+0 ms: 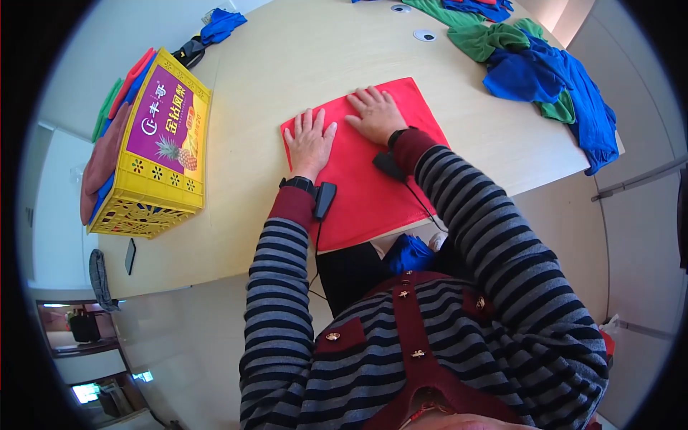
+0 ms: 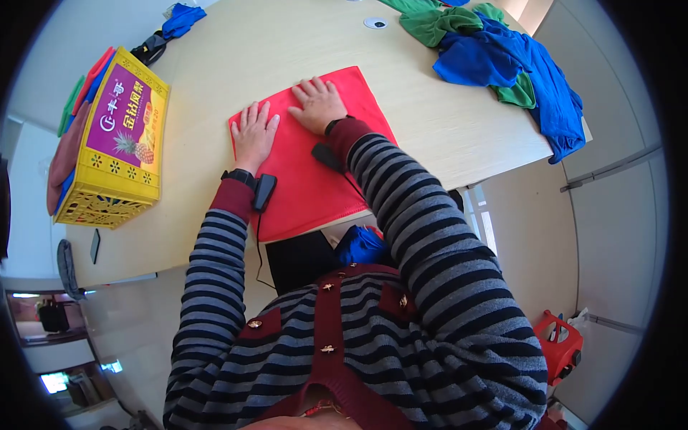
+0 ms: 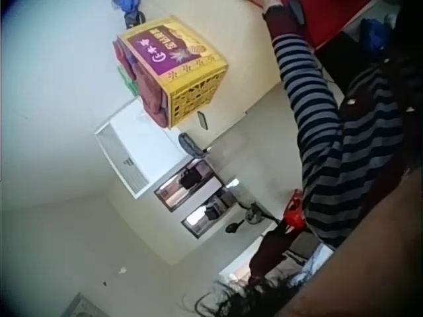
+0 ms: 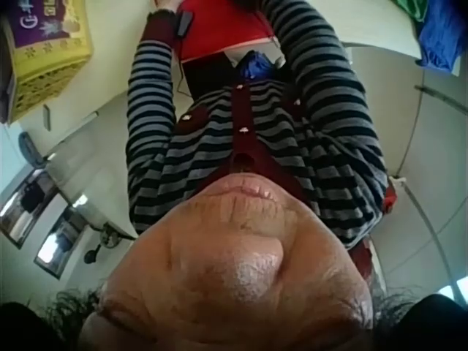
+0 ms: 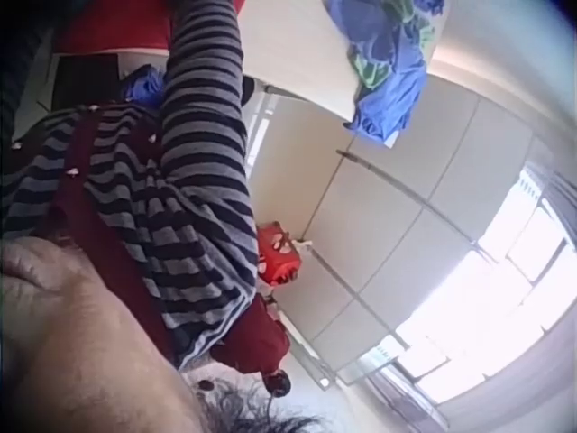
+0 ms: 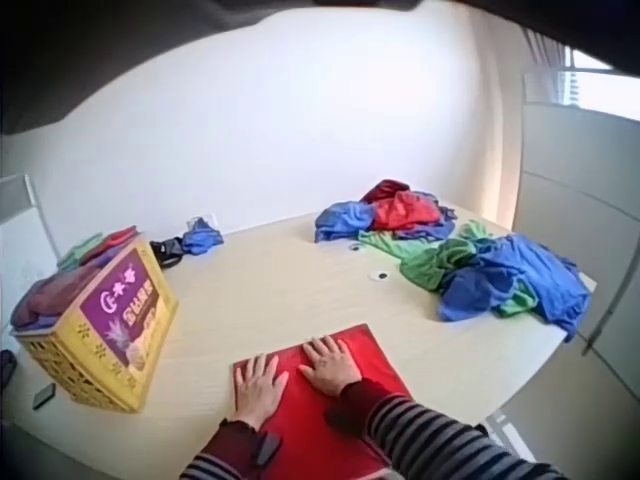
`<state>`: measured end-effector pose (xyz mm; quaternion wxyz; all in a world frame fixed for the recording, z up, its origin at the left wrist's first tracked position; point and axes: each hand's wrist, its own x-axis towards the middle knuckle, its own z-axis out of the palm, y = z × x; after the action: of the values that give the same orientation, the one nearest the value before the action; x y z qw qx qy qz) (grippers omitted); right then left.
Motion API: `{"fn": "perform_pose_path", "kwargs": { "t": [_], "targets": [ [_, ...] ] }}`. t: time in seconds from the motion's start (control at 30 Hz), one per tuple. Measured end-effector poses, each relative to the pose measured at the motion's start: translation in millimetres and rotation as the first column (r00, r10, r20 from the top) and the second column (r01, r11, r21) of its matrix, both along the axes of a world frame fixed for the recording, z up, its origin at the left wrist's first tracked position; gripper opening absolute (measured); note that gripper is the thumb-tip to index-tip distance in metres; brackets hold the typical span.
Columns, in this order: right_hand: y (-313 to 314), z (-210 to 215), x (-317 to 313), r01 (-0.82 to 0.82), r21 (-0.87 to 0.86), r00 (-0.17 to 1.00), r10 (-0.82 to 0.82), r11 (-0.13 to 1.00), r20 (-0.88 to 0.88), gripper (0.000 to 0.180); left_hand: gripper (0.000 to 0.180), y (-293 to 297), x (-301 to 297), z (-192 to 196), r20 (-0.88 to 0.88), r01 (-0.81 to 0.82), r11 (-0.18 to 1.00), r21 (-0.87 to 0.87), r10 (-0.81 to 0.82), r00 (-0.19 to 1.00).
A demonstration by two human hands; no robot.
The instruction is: The person picks up a red cloth from a pile, spreads it out on the table, and folds it into a smaller square. After smoothing and refolding the cloth several times, they place it into a yellow crate.
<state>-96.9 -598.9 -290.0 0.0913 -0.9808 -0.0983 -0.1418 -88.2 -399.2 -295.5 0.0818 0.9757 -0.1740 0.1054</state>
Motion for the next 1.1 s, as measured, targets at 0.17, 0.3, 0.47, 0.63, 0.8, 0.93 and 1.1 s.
{"fn": "perform_pose_path", "kwargs": {
  "t": [0.17, 0.3, 0.47, 0.63, 0.8, 0.93, 1.1],
  "targets": [
    [-45, 3, 0, 0.149, -0.001, 0.988, -0.149, 0.989, -0.036, 0.065, 0.065, 12, 0, -4, 0.014, -0.06, 0.998, 0.01, 0.06, 0.998],
    [-74, 0, -10, 0.231, -0.011, 0.973, -0.231, 0.973, -0.009, 0.065, 0.067, 16, -2, 0, -0.045, -0.138, 0.99, -0.039, 0.136, 0.99],
    [-105, -3, -40, 0.298, -0.036, 0.955, -0.297, 0.954, 0.007, 0.063, 0.069, 21, -2, 5, -0.079, -0.162, 0.986, -0.036, 0.159, 0.984],
    [-126, 24, -85, 0.317, -0.104, 0.921, -0.332, 0.943, -0.204, 0.062, 0.069, 49, -38, -1, -0.052, -0.135, 0.991, 0.027, 0.136, 0.989],
    [-81, 18, -139, 0.232, 0.011, 0.973, -0.232, 0.973, 0.011, 0.061, 0.067, 14, -126, 14, 0.0, -0.002, 0.998, 0.066, 0.002, 1.0],
    [12, 14, -185, 0.089, 0.079, 0.994, -0.093, 0.993, 0.051, 0.063, 0.063, -11, -172, 8, -0.053, 0.158, 0.986, 0.048, -0.155, 0.986],
    [1, 1, -199, 0.03, 0.028, 0.999, -0.028, 0.999, -0.046, 0.063, 0.06, -7, -179, 3, -0.009, 0.105, 0.993, 0.052, -0.105, 0.994]
  ]
}}
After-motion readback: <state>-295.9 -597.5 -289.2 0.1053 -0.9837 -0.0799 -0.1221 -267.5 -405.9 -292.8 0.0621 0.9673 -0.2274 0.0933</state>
